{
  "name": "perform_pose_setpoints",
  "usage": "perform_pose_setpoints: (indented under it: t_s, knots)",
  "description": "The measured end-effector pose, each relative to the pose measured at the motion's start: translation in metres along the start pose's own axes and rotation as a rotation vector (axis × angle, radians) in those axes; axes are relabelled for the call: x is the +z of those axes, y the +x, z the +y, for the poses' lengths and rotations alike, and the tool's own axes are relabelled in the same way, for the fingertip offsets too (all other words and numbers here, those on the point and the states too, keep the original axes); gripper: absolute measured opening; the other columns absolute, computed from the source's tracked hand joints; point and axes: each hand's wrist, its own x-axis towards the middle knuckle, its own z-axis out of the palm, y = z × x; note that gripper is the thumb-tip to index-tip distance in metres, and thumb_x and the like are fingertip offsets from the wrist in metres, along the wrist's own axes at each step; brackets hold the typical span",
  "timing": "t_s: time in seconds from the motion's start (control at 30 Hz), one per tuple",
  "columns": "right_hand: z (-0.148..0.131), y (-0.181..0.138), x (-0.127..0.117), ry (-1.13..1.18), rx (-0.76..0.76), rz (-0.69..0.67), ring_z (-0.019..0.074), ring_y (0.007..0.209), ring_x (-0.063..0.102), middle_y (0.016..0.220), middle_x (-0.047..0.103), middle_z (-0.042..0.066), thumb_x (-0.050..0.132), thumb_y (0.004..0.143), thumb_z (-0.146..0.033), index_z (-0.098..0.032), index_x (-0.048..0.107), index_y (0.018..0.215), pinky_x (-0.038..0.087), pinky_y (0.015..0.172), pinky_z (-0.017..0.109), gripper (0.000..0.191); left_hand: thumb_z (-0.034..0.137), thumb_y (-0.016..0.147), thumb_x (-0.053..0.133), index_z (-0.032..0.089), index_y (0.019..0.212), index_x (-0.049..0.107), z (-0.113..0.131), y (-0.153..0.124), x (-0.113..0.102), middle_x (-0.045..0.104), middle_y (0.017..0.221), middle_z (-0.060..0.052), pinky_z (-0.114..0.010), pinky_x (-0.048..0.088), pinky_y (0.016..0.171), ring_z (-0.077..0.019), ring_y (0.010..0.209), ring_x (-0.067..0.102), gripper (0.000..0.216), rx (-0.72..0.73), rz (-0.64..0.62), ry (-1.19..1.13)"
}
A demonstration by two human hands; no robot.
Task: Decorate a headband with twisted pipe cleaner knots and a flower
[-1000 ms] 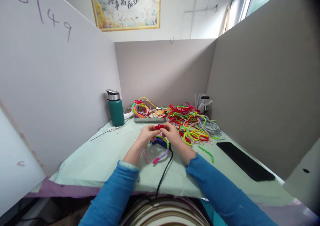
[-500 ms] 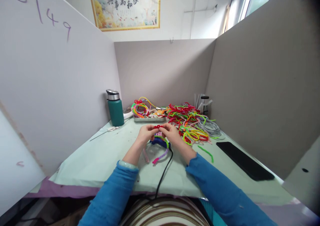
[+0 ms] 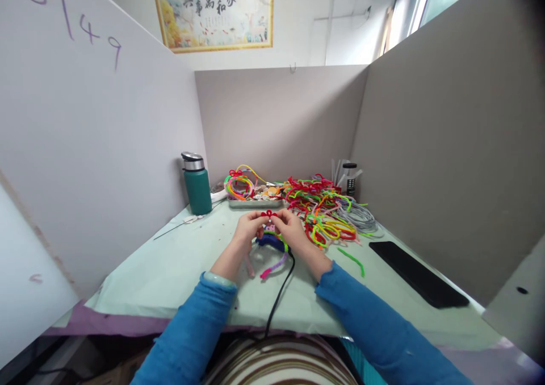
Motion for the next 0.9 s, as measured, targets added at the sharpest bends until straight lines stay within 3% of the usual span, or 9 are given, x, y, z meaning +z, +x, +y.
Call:
perform_pose_setpoints:
  t_s: [0.23, 0.47, 0.67, 0.9]
  knots:
    - [0.0073, 0.0015, -0.0002, -0.118, -0.032, 0.086, 0.0124, 0.048, 0.045, 0.051, 0.049, -0.004, 0.056, 0.072, -0.035, -0.02, 0.053, 0.064, 0.034, 0.047, 0.024, 0.018, 0.033, 0.058, 0.074, 0.011, 0.07, 0.062, -0.0009, -0.0009, 0.0006, 0.056, 0.052, 0.001, -0.02, 0.027, 0.035, -0.005, 0.033, 0.04, 0.028, -0.002, -0.077, 0.039]
    - [0.0005, 0.0025, -0.0039, -0.06, -0.013, 0.03, 0.0126, 0.048, 0.047, 0.054, 0.052, -0.003, 0.056, 0.073, -0.04, -0.019, 0.056, 0.068, 0.036, 0.048, 0.025, 0.022, 0.031, 0.058, 0.073, 0.013, 0.068, 0.061, -0.0037, 0.0025, 0.0001, 0.054, 0.048, 0.003, -0.021, 0.028, 0.033, -0.0067, 0.033, 0.041, 0.024, 0.063, -0.047, 0.09]
    - [0.0049, 0.0038, -0.0052, -0.106, -0.033, 0.06, 0.0121, 0.049, 0.046, 0.052, 0.051, -0.003, 0.057, 0.073, -0.039, -0.018, 0.056, 0.066, 0.036, 0.048, 0.024, 0.022, 0.034, 0.058, 0.073, 0.011, 0.069, 0.062, -0.004, 0.0031, 0.0008, 0.053, 0.047, 0.003, -0.02, 0.027, 0.033, -0.0066, 0.033, 0.041, 0.027, 0.067, -0.04, 0.141]
    - [0.0058, 0.001, -0.0016, -0.126, -0.054, 0.044, 0.012, 0.049, 0.046, 0.053, 0.051, -0.003, 0.055, 0.075, -0.038, -0.018, 0.056, 0.067, 0.036, 0.049, 0.024, 0.021, 0.038, 0.055, 0.075, 0.012, 0.064, 0.06, -0.0036, 0.0021, 0.0004, 0.051, 0.045, 0.003, -0.02, 0.026, 0.035, -0.0056, 0.033, 0.039, 0.031, 0.05, -0.028, 0.037]
